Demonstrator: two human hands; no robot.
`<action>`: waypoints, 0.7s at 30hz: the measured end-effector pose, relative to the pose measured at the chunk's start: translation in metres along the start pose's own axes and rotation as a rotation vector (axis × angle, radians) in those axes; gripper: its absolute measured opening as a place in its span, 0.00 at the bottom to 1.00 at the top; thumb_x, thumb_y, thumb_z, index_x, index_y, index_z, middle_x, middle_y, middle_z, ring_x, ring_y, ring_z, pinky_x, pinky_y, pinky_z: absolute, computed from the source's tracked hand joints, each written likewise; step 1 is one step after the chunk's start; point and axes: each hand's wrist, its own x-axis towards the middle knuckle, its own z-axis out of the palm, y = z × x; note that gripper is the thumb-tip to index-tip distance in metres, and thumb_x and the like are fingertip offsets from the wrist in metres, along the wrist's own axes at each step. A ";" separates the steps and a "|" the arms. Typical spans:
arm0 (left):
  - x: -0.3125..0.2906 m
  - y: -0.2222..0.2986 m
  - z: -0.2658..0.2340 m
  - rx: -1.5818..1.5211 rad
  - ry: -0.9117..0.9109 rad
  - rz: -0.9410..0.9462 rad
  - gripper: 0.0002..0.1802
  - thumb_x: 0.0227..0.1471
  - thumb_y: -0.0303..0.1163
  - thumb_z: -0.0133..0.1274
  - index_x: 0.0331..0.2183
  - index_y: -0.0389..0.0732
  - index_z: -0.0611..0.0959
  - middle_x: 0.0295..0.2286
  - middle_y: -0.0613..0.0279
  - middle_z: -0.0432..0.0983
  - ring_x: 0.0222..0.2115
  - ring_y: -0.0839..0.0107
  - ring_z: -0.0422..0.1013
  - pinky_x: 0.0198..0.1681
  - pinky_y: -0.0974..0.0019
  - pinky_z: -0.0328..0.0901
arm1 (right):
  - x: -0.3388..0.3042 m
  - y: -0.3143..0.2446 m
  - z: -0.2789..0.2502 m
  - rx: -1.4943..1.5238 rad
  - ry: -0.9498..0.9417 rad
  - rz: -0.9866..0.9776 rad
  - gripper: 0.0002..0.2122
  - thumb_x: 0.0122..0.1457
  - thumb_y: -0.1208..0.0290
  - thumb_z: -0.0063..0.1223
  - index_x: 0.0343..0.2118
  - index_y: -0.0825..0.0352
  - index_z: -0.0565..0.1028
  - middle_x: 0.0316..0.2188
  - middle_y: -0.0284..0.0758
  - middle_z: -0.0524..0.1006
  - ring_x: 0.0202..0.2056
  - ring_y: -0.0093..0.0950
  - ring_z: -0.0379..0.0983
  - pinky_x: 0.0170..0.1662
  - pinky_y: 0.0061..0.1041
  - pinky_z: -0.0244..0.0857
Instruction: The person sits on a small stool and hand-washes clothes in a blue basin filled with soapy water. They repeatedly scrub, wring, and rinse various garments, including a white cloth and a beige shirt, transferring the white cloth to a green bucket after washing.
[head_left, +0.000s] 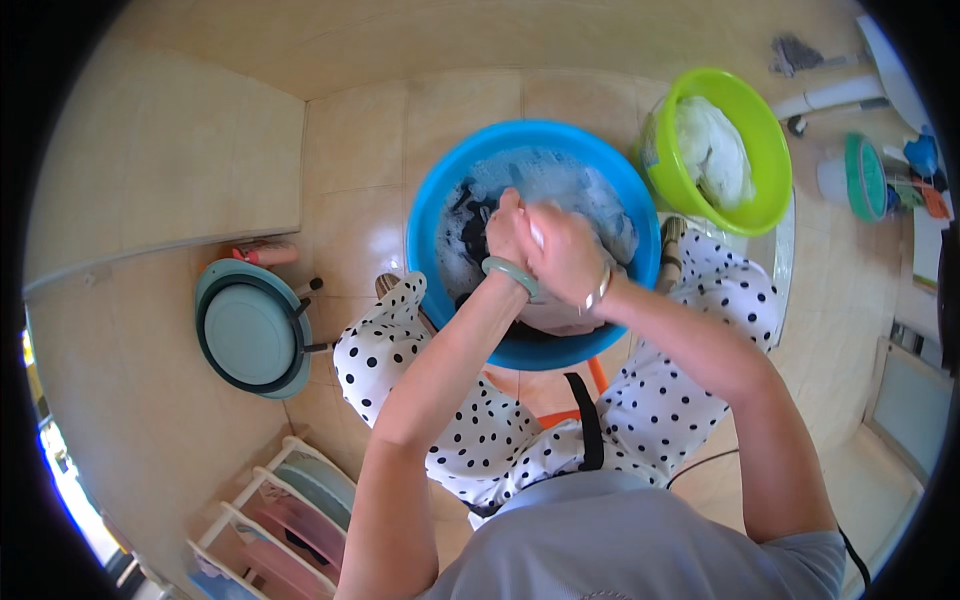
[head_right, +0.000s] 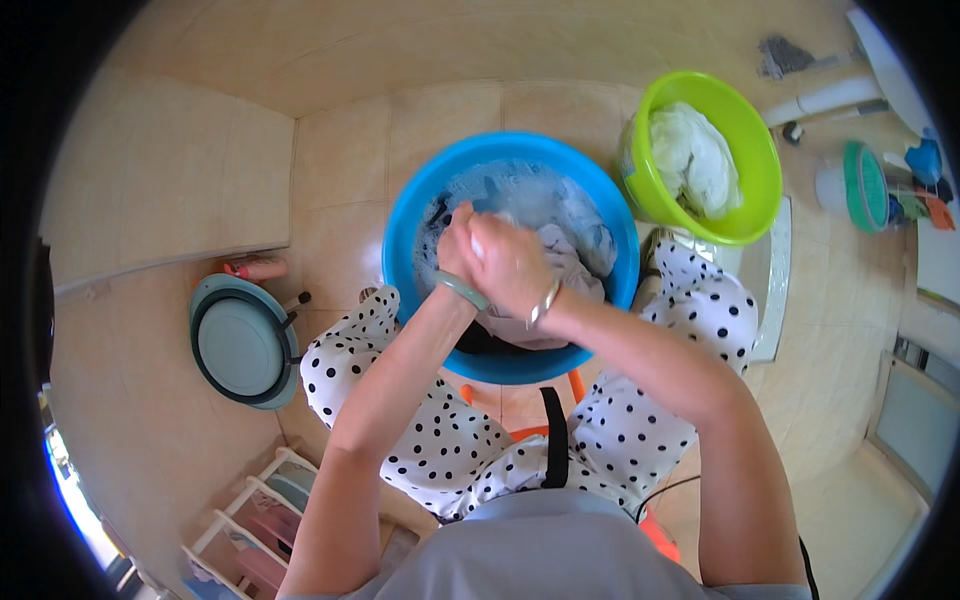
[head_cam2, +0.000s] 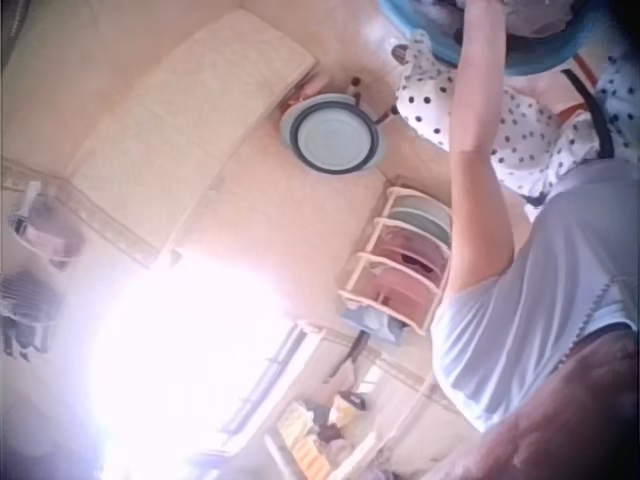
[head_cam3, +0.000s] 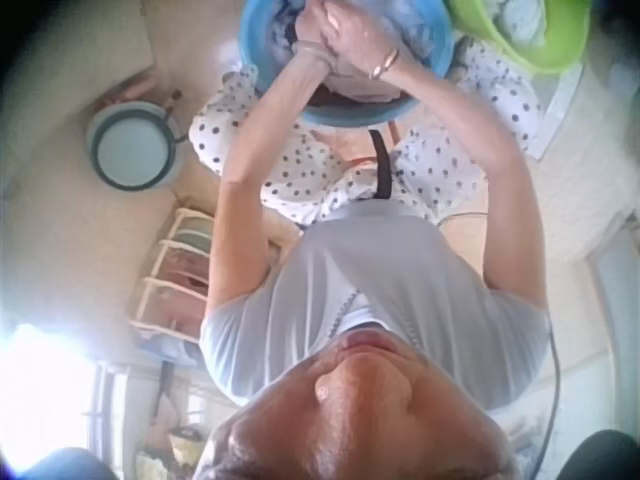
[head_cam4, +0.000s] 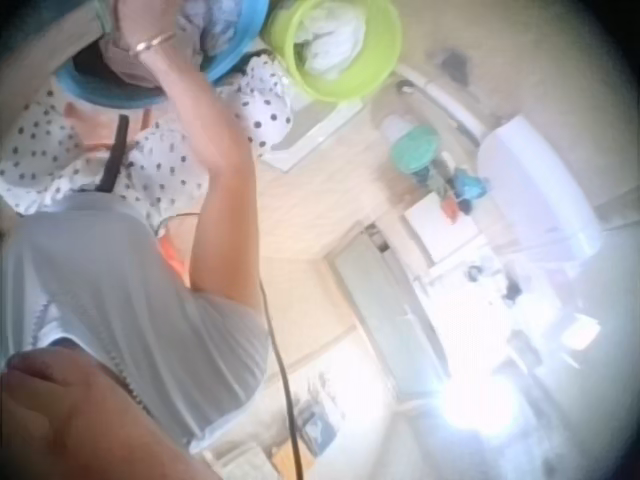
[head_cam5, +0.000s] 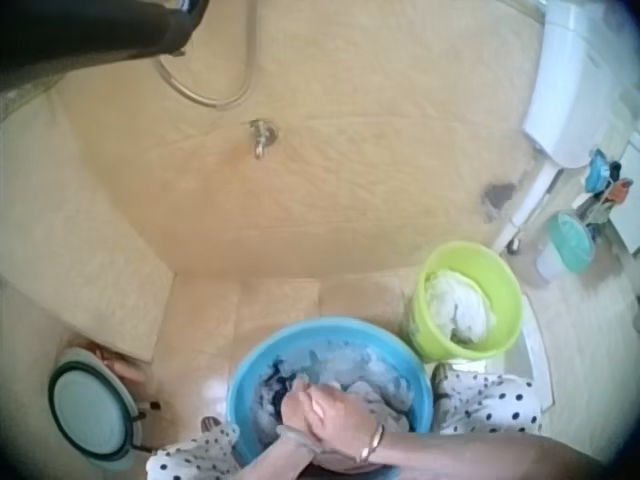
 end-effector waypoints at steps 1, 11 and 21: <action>-0.006 -0.010 0.002 0.116 0.011 0.014 0.16 0.53 0.44 0.43 0.22 0.44 0.70 0.20 0.65 0.67 0.18 0.72 0.64 0.17 0.67 0.57 | 0.008 0.024 0.000 -0.096 -0.059 0.050 0.11 0.57 0.68 0.48 0.22 0.69 0.67 0.19 0.47 0.69 0.24 0.45 0.68 0.25 0.36 0.62; 0.006 0.016 -0.003 0.457 -0.077 0.249 0.18 0.55 0.43 0.40 0.32 0.37 0.74 0.24 0.55 0.73 0.26 0.66 0.70 0.26 0.60 0.63 | 0.000 -0.018 -0.004 0.064 0.049 0.020 0.10 0.55 0.68 0.49 0.22 0.67 0.66 0.21 0.45 0.70 0.24 0.46 0.69 0.24 0.38 0.62; -0.030 0.038 0.007 -0.205 0.003 -0.120 0.17 0.57 0.47 0.41 0.35 0.46 0.76 0.25 0.70 0.75 0.21 0.79 0.70 0.15 0.74 0.55 | 0.036 0.040 -0.044 0.908 -0.155 0.715 0.13 0.60 0.59 0.45 0.36 0.65 0.75 0.32 0.33 0.76 0.25 0.20 0.71 0.21 0.19 0.65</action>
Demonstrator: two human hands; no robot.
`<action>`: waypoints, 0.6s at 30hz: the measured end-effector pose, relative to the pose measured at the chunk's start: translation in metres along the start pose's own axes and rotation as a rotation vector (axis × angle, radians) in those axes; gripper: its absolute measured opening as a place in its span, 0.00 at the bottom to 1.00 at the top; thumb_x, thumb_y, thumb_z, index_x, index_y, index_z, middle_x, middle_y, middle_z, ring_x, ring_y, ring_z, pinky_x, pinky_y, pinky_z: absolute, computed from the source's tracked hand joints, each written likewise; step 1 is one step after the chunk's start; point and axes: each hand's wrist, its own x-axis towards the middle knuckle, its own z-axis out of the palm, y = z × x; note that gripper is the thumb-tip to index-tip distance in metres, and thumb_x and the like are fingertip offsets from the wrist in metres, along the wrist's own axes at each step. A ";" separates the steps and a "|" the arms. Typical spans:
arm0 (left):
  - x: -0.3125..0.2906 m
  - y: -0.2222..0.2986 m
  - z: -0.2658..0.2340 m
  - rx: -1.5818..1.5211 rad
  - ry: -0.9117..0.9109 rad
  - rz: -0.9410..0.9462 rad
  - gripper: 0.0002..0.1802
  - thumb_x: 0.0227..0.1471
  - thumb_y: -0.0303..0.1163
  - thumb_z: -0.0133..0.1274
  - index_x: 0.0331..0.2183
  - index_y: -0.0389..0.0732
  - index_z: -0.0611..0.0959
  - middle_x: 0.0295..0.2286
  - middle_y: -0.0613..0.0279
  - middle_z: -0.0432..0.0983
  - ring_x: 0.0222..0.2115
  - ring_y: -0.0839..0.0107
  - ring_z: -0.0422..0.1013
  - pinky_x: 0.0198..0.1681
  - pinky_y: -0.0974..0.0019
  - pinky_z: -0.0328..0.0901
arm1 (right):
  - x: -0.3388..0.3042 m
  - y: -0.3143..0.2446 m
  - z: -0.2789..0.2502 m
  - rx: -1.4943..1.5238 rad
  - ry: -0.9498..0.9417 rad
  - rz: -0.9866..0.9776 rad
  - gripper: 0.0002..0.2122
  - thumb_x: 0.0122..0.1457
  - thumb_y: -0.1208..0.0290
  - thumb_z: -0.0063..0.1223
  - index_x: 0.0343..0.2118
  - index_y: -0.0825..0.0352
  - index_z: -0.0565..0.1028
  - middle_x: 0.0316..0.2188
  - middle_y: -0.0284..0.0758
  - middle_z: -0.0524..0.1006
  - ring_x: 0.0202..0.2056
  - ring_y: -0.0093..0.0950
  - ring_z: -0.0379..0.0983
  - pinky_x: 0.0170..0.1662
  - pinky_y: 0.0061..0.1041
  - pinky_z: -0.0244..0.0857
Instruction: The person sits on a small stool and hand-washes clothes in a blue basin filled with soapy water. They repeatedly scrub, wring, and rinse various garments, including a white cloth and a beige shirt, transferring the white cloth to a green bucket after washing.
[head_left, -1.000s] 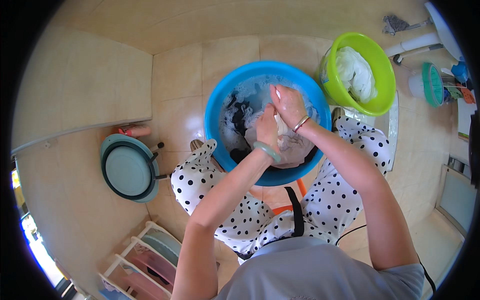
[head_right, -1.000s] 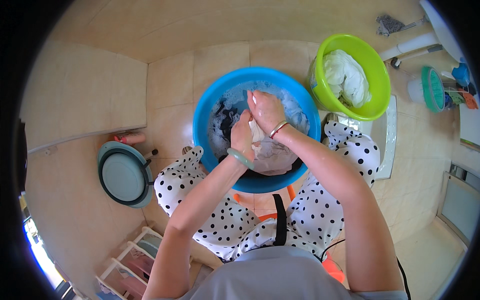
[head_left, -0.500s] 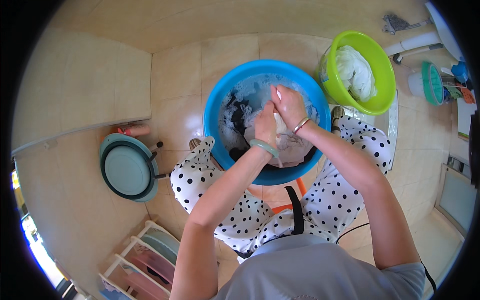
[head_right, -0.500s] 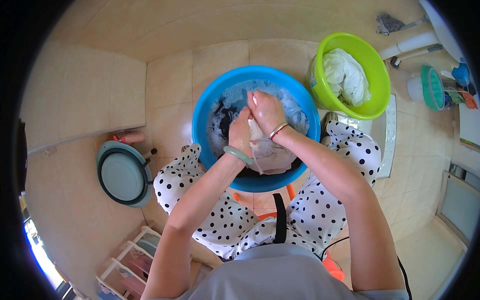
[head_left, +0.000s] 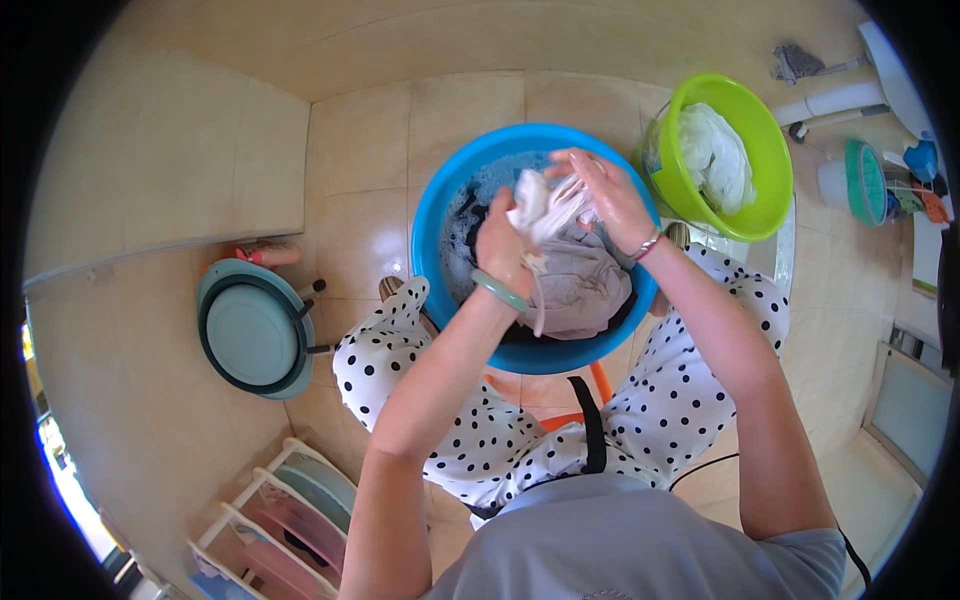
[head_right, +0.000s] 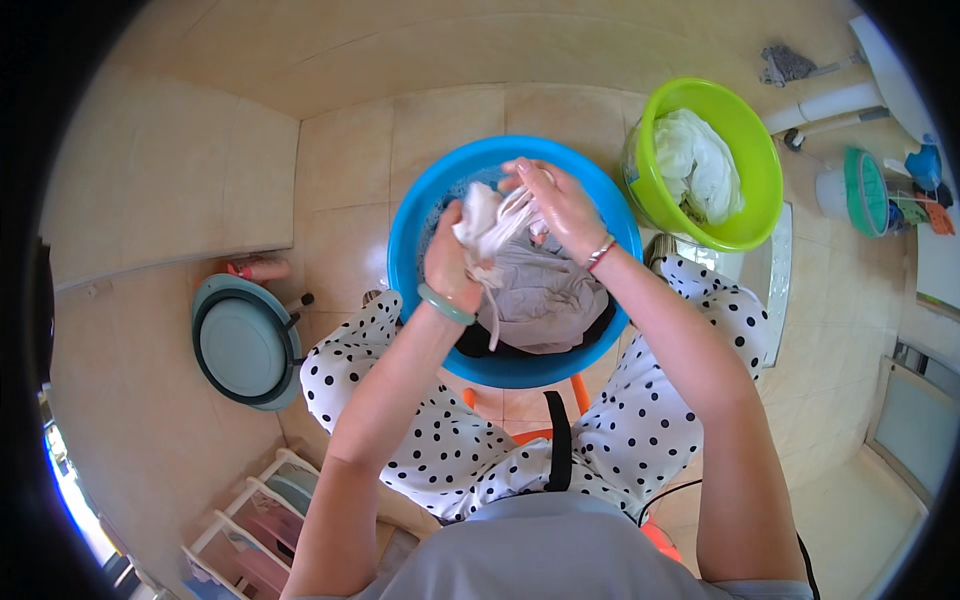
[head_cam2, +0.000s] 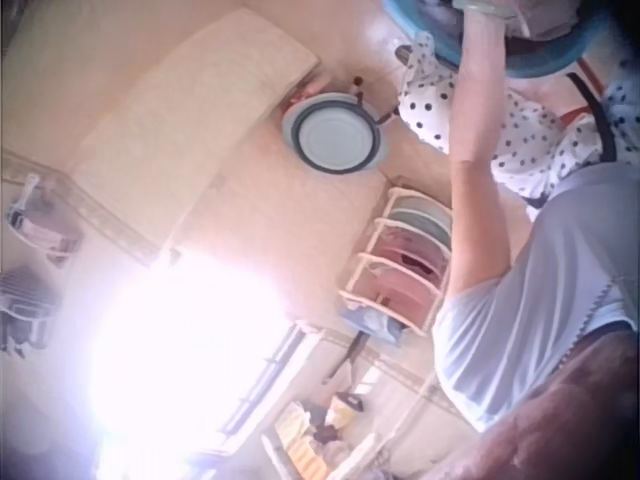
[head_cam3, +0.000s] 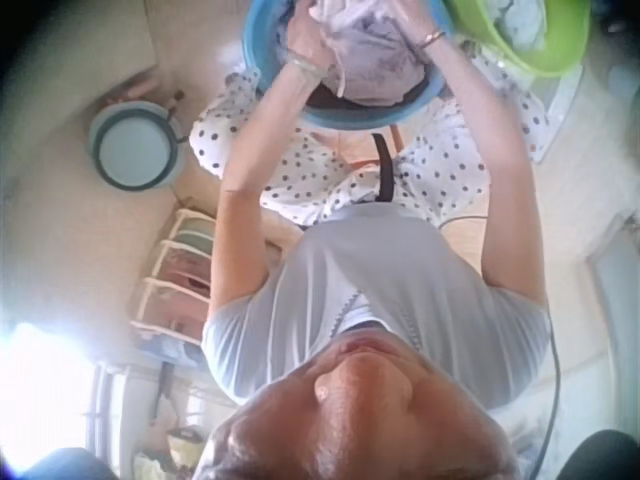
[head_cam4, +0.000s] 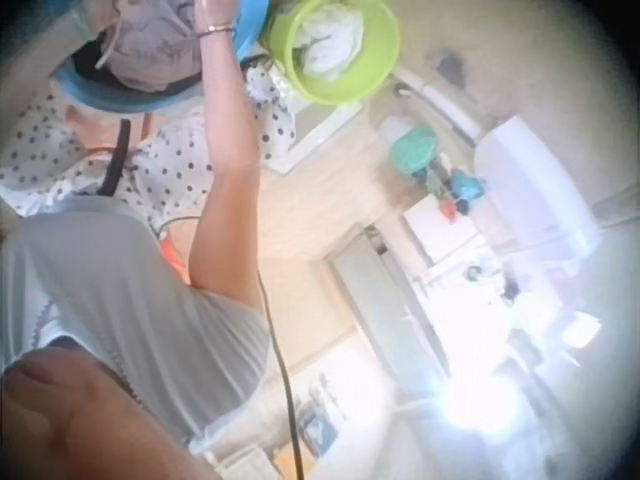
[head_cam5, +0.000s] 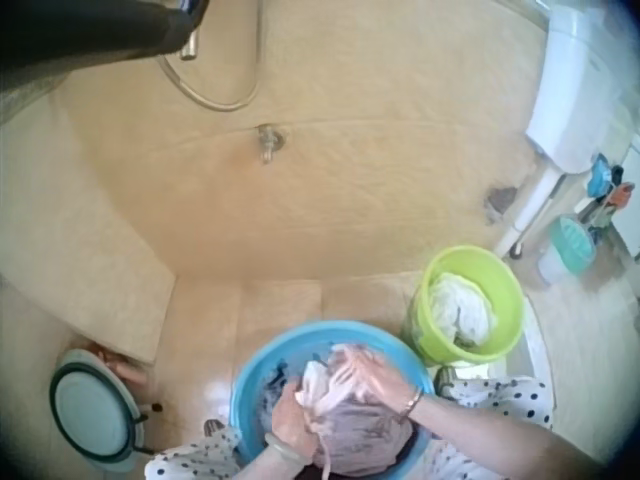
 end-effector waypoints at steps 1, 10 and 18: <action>0.003 0.008 -0.007 -0.109 -0.149 0.002 0.17 0.57 0.46 0.41 0.36 0.45 0.76 0.26 0.70 0.75 0.22 0.80 0.70 0.16 0.75 0.55 | -0.004 -0.005 0.000 -0.084 -0.046 -0.043 0.13 0.60 0.61 0.45 0.37 0.64 0.75 0.33 0.31 0.76 0.26 0.19 0.71 0.22 0.18 0.66; 0.016 -0.005 -0.018 0.177 -0.305 0.098 0.15 0.59 0.46 0.39 0.37 0.48 0.75 0.27 0.68 0.72 0.28 0.78 0.69 0.28 0.71 0.66 | -0.063 0.006 0.053 -0.840 -0.337 -0.822 0.06 0.48 0.72 0.59 0.25 0.64 0.72 0.33 0.38 0.69 0.32 0.35 0.72 0.35 0.28 0.68; -0.013 -0.046 0.012 0.195 -0.015 -0.120 0.13 0.58 0.41 0.36 0.38 0.53 0.75 0.23 0.72 0.70 0.16 0.76 0.62 0.14 0.69 0.52 | 0.025 0.051 0.012 -1.046 0.267 -0.645 0.08 0.54 0.72 0.51 0.22 0.68 0.68 0.24 0.42 0.71 0.23 0.42 0.69 0.22 0.36 0.62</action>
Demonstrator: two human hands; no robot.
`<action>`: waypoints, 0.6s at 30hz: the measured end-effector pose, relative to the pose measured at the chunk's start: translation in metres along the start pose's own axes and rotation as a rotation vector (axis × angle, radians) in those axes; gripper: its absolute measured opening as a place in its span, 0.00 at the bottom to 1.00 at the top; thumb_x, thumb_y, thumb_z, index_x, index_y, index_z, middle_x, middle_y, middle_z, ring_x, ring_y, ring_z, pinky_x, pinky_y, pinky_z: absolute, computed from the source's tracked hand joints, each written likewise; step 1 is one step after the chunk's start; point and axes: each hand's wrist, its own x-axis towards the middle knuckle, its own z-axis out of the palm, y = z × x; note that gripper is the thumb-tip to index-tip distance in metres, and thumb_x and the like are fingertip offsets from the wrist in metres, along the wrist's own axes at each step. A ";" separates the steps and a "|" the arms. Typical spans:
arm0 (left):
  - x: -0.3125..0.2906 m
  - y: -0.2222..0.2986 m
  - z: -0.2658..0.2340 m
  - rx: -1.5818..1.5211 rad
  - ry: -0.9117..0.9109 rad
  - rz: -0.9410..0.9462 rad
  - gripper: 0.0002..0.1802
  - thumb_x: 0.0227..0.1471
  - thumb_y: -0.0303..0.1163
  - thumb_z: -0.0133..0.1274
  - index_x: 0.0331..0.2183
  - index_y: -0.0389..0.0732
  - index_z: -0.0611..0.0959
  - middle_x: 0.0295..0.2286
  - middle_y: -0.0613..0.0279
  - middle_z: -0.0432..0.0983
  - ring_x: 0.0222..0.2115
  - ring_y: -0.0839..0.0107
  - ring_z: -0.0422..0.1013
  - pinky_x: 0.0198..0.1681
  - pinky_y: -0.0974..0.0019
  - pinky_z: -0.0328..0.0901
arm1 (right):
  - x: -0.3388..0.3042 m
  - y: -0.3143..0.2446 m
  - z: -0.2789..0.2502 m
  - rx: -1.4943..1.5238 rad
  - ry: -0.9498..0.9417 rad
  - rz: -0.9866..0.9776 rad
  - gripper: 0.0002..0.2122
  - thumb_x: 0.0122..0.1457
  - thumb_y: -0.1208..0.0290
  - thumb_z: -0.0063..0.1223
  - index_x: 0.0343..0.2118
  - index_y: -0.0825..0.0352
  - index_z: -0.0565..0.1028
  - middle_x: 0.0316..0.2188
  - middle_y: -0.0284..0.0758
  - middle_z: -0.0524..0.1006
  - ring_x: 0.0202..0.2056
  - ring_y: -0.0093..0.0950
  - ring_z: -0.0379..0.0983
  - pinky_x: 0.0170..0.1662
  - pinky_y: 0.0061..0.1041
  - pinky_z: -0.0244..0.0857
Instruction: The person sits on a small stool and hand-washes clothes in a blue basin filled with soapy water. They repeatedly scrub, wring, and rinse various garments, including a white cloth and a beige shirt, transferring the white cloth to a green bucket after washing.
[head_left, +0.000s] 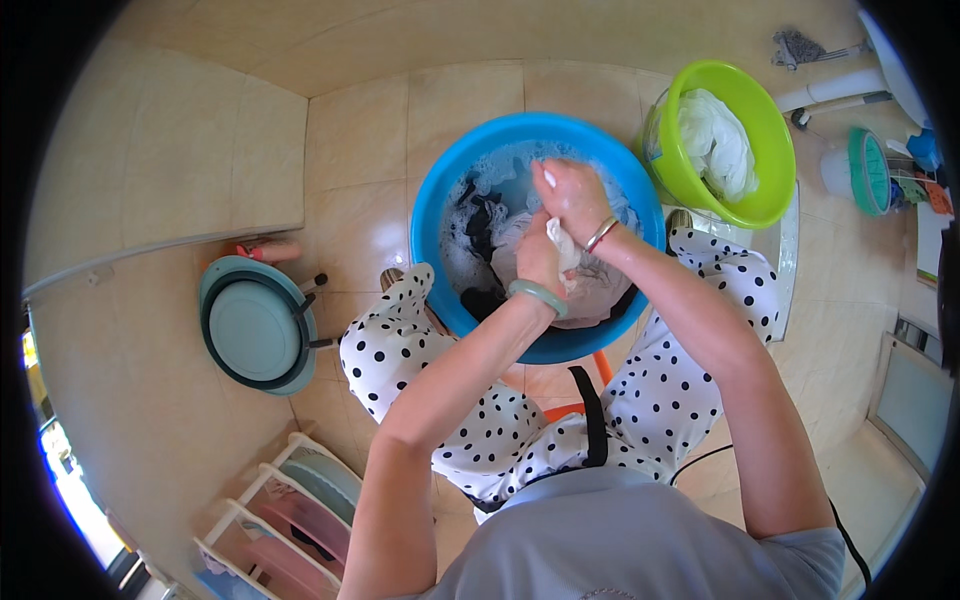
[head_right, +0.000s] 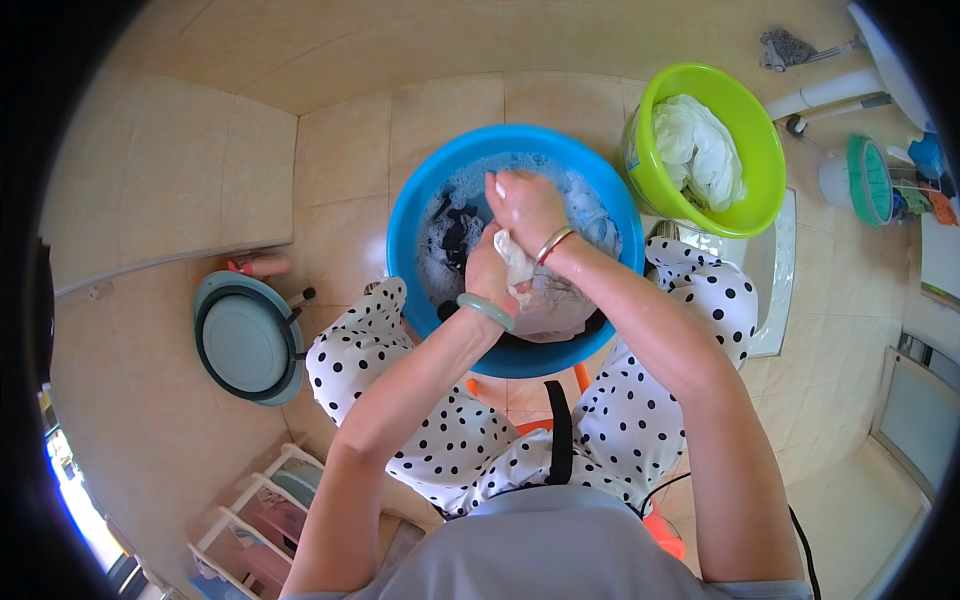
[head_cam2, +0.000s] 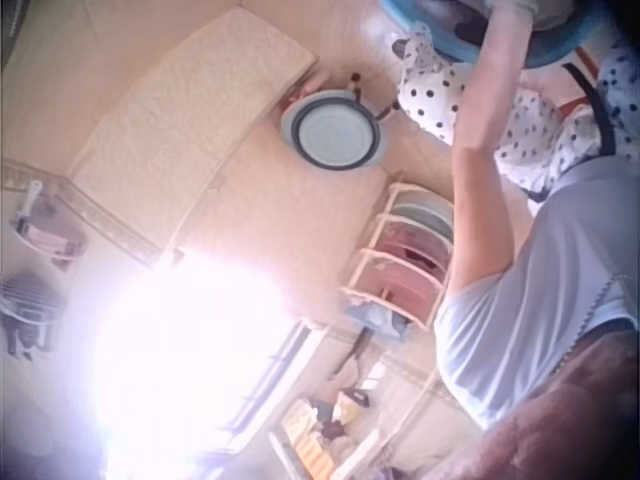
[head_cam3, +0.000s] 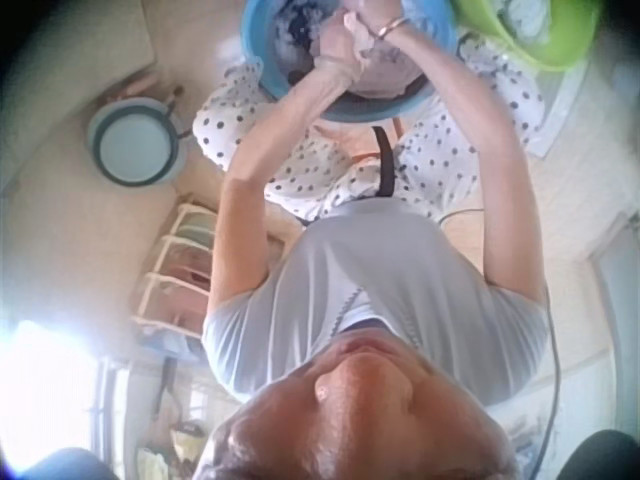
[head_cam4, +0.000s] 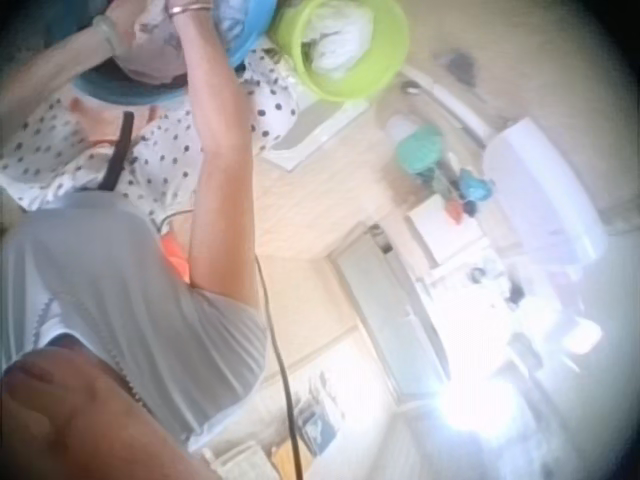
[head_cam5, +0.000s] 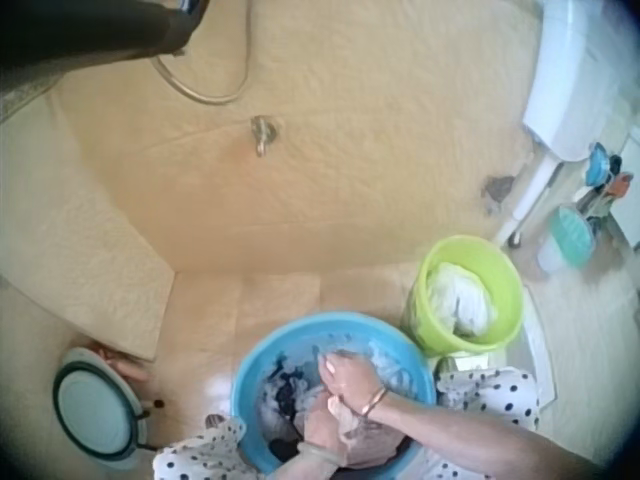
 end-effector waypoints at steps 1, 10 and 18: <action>0.001 0.000 -0.005 0.052 -0.020 0.021 0.13 0.58 0.41 0.36 0.38 0.53 0.75 0.23 0.72 0.70 0.17 0.76 0.63 0.14 0.69 0.52 | -0.005 -0.005 0.001 0.019 0.009 -0.027 0.08 0.54 0.72 0.51 0.22 0.68 0.68 0.24 0.42 0.71 0.23 0.43 0.69 0.23 0.36 0.62; 0.050 -0.028 -0.033 -0.243 -0.245 0.137 0.13 0.58 0.40 0.36 0.39 0.50 0.74 0.27 0.70 0.72 0.21 0.76 0.67 0.17 0.69 0.56 | -0.032 -0.038 -0.001 0.182 -0.063 -0.112 0.09 0.55 0.69 0.49 0.22 0.68 0.69 0.22 0.44 0.71 0.24 0.44 0.69 0.25 0.39 0.63; 0.020 0.000 -0.033 -0.126 -0.070 0.033 0.15 0.59 0.43 0.33 0.40 0.51 0.73 0.32 0.67 0.74 0.23 0.74 0.70 0.17 0.71 0.58 | -0.033 -0.065 -0.012 0.196 -0.066 -0.078 0.08 0.55 0.72 0.50 0.23 0.69 0.68 0.23 0.45 0.71 0.24 0.45 0.68 0.26 0.38 0.62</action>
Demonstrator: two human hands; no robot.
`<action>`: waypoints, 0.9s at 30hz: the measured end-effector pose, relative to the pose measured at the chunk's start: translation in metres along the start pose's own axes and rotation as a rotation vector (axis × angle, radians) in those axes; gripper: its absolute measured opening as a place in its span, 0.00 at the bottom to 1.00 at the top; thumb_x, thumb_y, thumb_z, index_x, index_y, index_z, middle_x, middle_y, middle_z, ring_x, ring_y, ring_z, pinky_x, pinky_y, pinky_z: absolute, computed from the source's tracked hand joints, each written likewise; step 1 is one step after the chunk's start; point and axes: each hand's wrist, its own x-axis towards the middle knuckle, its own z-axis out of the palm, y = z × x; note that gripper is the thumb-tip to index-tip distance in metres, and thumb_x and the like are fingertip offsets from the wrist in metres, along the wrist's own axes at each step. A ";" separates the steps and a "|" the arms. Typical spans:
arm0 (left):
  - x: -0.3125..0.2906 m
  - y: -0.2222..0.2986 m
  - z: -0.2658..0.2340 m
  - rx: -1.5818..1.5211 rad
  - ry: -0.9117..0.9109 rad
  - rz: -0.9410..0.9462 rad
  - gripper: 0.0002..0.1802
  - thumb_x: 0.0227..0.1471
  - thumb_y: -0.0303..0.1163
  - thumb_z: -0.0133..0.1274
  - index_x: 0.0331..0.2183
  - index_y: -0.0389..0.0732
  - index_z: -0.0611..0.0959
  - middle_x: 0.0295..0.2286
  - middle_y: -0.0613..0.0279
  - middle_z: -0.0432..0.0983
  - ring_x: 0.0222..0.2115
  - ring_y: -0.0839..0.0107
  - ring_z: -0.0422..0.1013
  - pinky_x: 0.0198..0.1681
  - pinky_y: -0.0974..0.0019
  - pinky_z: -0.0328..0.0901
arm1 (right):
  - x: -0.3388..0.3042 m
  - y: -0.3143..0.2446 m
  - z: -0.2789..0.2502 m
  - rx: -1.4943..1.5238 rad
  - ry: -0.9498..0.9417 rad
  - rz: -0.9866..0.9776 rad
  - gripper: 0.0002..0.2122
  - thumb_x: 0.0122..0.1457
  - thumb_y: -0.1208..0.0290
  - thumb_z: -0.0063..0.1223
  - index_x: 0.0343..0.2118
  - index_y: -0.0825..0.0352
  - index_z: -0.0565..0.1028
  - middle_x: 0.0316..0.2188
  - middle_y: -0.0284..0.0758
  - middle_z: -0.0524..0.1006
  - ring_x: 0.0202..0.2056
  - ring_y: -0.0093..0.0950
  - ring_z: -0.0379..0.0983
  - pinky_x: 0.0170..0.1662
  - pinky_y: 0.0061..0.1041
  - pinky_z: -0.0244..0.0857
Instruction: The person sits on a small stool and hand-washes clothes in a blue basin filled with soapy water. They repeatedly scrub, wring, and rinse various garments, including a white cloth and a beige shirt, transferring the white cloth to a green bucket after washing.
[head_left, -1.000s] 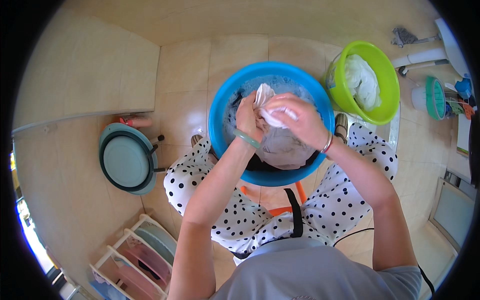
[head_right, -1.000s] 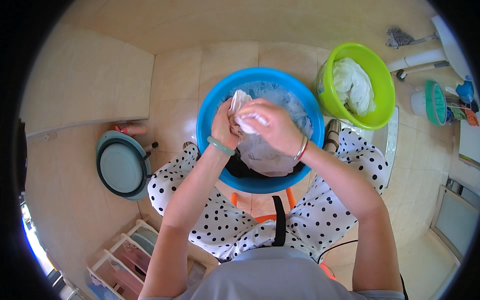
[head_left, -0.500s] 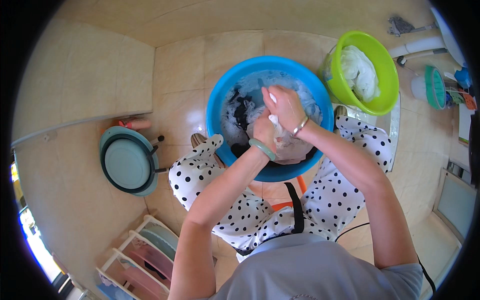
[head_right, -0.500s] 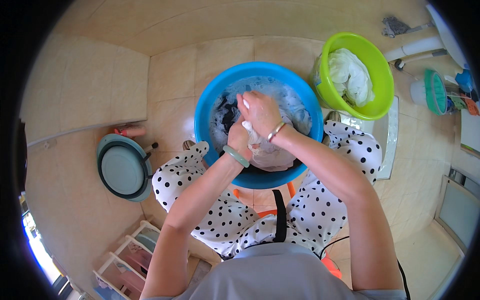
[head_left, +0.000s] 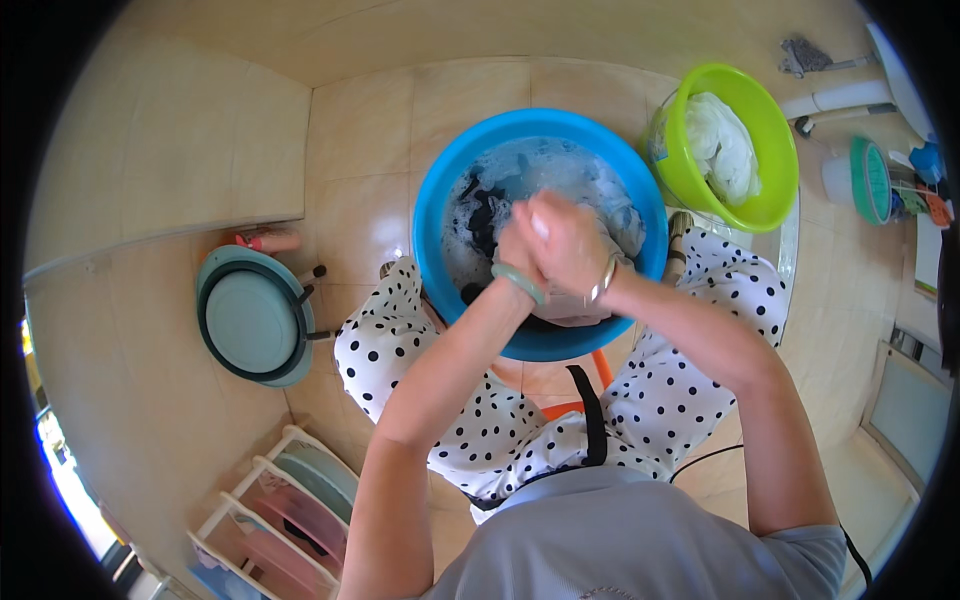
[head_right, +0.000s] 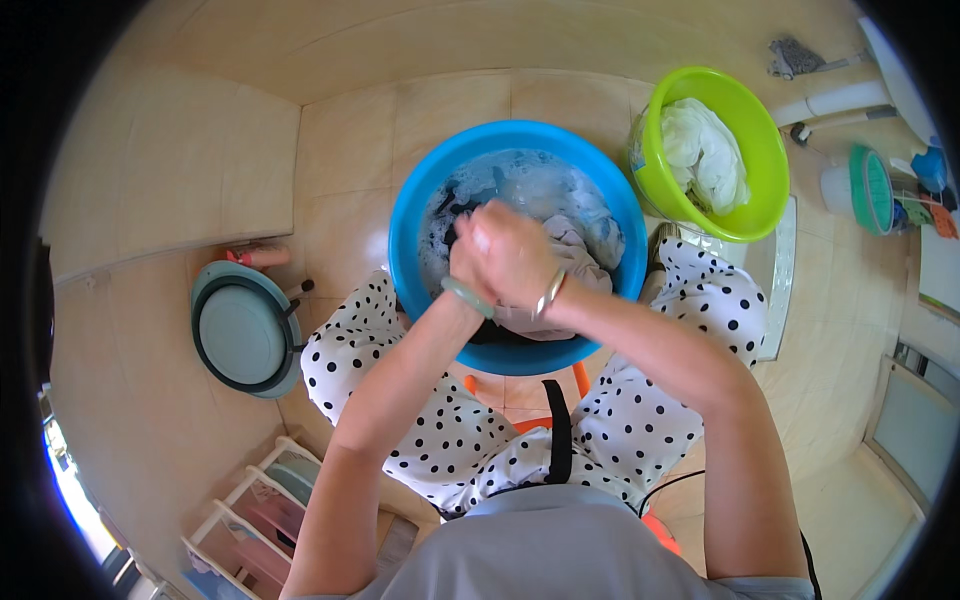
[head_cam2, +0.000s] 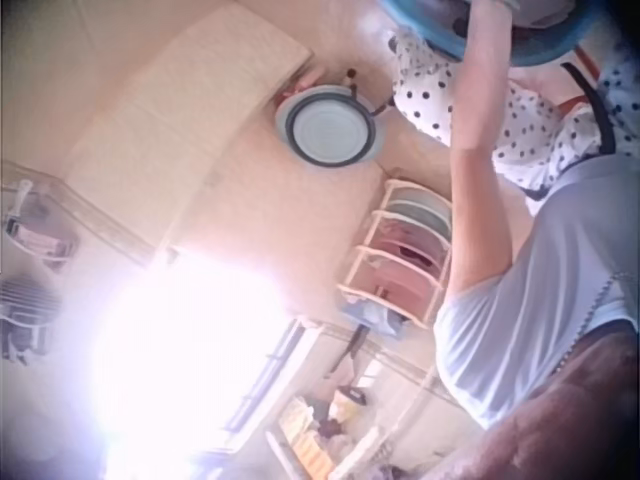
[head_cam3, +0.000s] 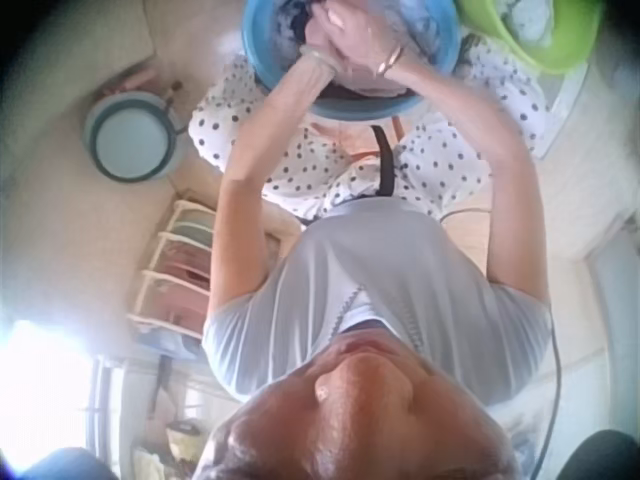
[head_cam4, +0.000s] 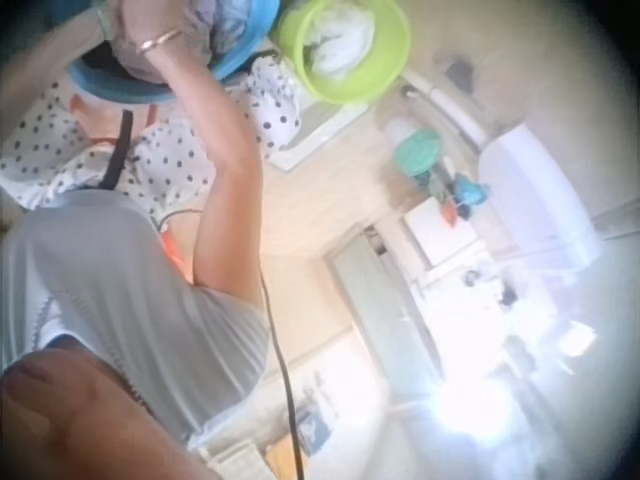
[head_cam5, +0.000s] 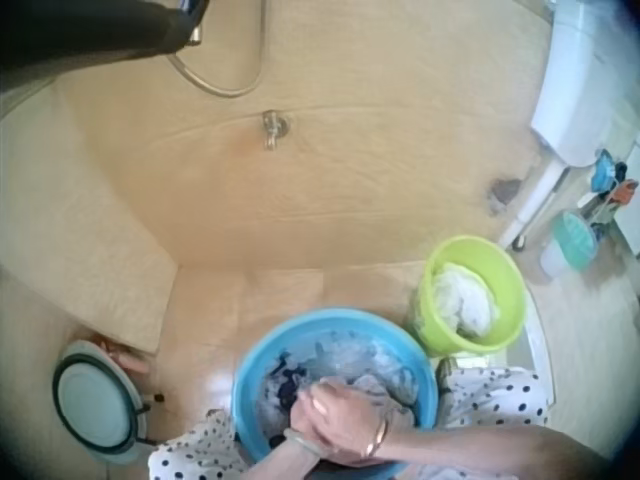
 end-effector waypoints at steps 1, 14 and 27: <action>0.009 -0.002 -0.006 -0.040 -0.020 0.019 0.15 0.59 0.43 0.33 0.40 0.51 0.73 0.32 0.67 0.74 0.23 0.74 0.70 0.17 0.71 0.58 | -0.009 -0.025 0.002 0.193 0.063 -0.106 0.06 0.54 0.72 0.51 0.25 0.68 0.68 0.23 0.44 0.71 0.25 0.45 0.69 0.27 0.37 0.62; 0.000 0.028 -0.005 -0.241 -0.222 -0.111 0.27 0.57 0.56 0.37 0.46 0.45 0.68 0.42 0.60 0.70 0.40 0.66 0.69 0.36 0.63 0.67 | 0.031 0.062 -0.063 1.041 -0.188 0.683 0.17 0.62 0.56 0.36 0.41 0.63 0.72 0.35 0.32 0.74 0.31 0.18 0.69 0.25 0.16 0.59; 0.020 0.033 -0.001 -0.273 -0.753 -0.135 0.19 0.55 0.56 0.40 0.40 0.55 0.72 0.29 0.69 0.70 0.24 0.77 0.65 0.23 0.72 0.61 | -0.036 -0.037 -0.038 0.137 -0.290 -0.070 0.09 0.50 0.68 0.55 0.32 0.65 0.71 0.30 0.36 0.69 0.31 0.37 0.71 0.34 0.30 0.67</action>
